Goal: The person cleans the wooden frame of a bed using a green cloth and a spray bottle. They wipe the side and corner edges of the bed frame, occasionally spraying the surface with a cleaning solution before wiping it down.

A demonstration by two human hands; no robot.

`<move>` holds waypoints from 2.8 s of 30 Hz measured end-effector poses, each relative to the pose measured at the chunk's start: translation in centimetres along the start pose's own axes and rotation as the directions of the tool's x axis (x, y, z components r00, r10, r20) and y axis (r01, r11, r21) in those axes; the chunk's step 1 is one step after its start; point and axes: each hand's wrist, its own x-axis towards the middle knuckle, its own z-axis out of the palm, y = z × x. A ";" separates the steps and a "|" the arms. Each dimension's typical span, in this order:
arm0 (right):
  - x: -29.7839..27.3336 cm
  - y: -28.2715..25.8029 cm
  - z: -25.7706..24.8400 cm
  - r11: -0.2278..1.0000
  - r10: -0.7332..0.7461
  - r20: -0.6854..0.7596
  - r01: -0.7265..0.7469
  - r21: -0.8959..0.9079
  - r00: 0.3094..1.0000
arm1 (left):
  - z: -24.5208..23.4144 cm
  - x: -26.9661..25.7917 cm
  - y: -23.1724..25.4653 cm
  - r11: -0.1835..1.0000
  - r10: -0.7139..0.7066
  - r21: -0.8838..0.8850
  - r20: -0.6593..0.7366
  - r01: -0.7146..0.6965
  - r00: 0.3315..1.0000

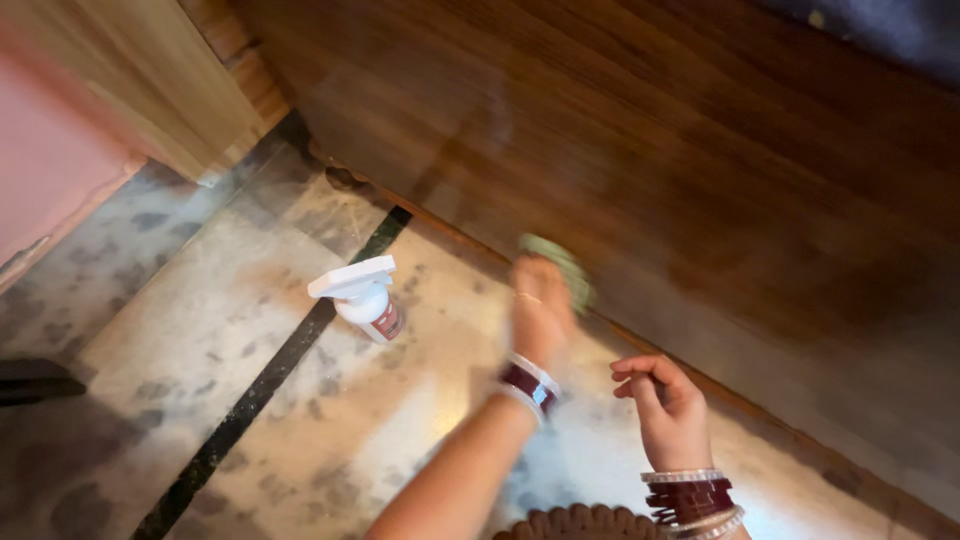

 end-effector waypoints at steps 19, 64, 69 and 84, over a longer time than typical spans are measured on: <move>-3.9 -5.2 -7.9 0.807 -0.075 0.375 0.277 -0.522 0.924 | 1.2 -3.0 -3.1 0.749 0.447 0.550 -0.007 -0.370 0.895; -4.3 13.2 -32.5 0.095 -0.423 0.636 0.729 -0.677 0.645 | 12.0 -20.9 1.5 0.112 -0.244 0.923 0.384 -0.367 0.891; -10.8 14.1 -45.2 0.072 -0.362 0.560 0.622 -0.780 0.745 | 17.5 -24.2 -2.2 0.038 -0.303 0.888 0.448 -0.459 0.841; -10.9 15.5 -42.6 0.325 -0.536 0.340 0.560 -0.762 0.773 | 25.4 -27.8 -17.4 -0.278 -0.689 0.234 0.627 -0.932 0.363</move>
